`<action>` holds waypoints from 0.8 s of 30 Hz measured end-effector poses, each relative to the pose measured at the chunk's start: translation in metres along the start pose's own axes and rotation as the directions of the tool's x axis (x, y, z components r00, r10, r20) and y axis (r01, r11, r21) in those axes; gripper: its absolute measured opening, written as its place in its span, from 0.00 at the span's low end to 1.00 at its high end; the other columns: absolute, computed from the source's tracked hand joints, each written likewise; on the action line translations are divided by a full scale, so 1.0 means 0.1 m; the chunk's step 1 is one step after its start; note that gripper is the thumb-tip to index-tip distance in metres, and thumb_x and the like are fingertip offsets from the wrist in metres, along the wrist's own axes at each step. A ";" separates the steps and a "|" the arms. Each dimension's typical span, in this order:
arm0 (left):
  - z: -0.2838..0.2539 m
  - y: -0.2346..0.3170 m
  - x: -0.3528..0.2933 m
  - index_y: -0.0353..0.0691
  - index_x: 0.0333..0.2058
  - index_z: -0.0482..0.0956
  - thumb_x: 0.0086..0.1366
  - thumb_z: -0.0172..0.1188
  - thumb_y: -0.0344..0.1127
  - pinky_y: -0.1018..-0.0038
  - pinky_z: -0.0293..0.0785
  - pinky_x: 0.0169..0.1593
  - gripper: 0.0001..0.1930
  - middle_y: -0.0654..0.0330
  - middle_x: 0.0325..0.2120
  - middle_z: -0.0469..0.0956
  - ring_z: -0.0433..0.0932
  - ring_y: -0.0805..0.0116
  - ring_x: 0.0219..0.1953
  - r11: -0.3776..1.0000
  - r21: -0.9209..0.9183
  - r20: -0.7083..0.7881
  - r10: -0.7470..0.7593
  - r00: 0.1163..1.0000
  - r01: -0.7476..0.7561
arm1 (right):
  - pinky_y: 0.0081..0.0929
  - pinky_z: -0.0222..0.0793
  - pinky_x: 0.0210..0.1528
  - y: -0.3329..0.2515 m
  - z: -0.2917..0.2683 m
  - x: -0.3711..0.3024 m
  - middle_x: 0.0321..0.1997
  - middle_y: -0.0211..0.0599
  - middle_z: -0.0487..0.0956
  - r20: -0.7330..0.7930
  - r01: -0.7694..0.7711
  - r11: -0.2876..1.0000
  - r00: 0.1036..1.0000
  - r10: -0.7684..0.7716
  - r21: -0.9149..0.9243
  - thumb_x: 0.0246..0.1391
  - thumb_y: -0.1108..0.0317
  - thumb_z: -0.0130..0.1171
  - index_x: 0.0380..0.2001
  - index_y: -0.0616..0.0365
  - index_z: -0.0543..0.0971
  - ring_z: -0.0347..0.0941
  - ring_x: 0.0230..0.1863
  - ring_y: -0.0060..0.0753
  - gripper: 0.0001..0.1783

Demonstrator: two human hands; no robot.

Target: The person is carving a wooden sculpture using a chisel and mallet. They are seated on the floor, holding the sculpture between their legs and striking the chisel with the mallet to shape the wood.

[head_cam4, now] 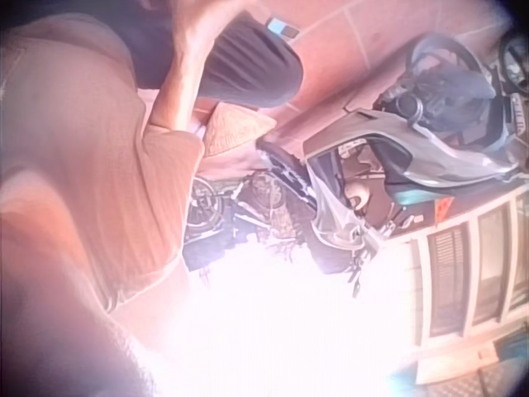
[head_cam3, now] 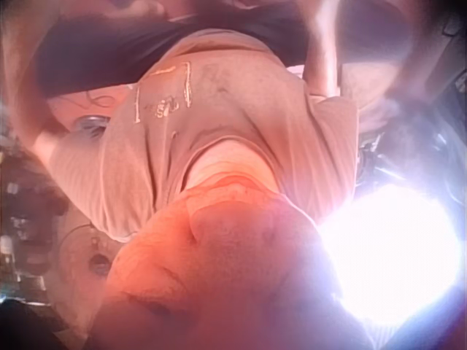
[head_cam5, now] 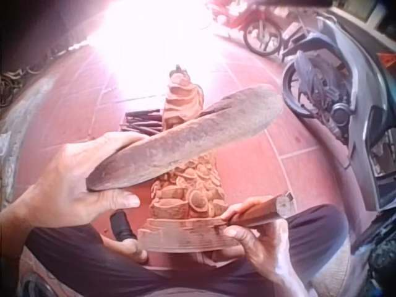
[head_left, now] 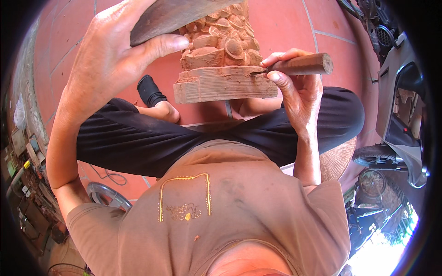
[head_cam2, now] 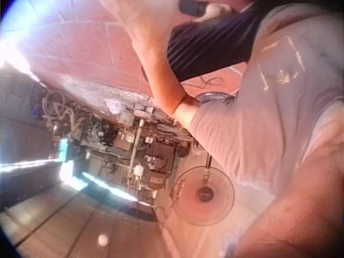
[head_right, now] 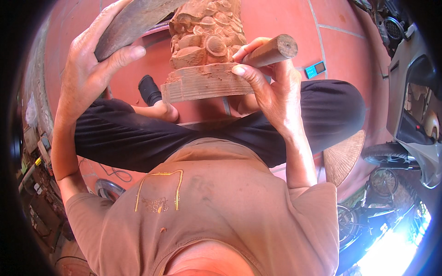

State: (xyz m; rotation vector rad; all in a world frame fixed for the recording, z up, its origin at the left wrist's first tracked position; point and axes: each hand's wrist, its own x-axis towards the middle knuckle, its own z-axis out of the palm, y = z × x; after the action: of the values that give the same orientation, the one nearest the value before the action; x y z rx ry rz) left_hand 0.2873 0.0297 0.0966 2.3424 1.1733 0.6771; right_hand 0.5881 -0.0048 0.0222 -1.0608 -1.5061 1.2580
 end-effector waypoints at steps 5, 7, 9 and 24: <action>0.02 0.00 -0.02 0.27 0.60 0.66 0.55 0.74 0.40 0.65 0.76 0.53 0.39 0.41 0.52 0.77 0.81 0.52 0.51 0.993 0.062 -0.033 0.099 0.995 -0.096 | 0.27 0.76 0.51 -0.03 0.02 0.01 0.40 0.35 0.80 0.027 -0.004 1.000 1.000 0.004 -0.025 0.57 0.72 0.66 0.45 0.62 0.74 0.80 0.44 0.26 0.15; 0.03 0.00 -0.03 0.27 0.61 0.65 0.56 0.73 0.42 0.65 0.77 0.53 0.39 0.41 0.52 0.77 0.81 0.52 0.50 0.990 0.079 -0.038 0.116 0.993 -0.113 | 0.28 0.76 0.51 -0.02 0.01 0.01 0.40 0.35 0.81 0.036 0.010 0.999 0.999 -0.009 -0.038 0.57 0.72 0.66 0.45 0.62 0.74 0.80 0.44 0.26 0.15; 0.02 0.01 -0.02 0.27 0.61 0.65 0.57 0.73 0.44 0.65 0.77 0.52 0.40 0.41 0.51 0.77 0.82 0.52 0.50 0.987 0.052 -0.041 0.152 0.988 -0.150 | 0.29 0.75 0.52 -0.04 0.01 0.01 0.41 0.37 0.80 0.056 -0.004 0.997 0.998 0.008 -0.073 0.58 0.74 0.65 0.46 0.62 0.73 0.79 0.45 0.28 0.15; 0.02 0.26 0.07 0.29 0.65 0.61 0.54 0.74 0.45 0.67 0.84 0.40 0.46 0.39 0.47 0.79 0.85 0.51 0.41 0.973 -0.079 0.143 0.227 0.963 -0.217 | 0.28 0.76 0.47 -0.07 0.07 0.02 0.37 0.33 0.82 0.060 0.004 0.952 0.998 0.015 -0.306 0.58 0.67 0.67 0.42 0.60 0.77 0.80 0.40 0.28 0.12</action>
State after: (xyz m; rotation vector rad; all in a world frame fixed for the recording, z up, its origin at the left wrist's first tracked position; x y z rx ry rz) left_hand 0.3083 0.0205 0.1115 2.4458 0.8202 0.5881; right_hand 0.5800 -0.0057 0.0288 -1.2344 -1.7878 1.0906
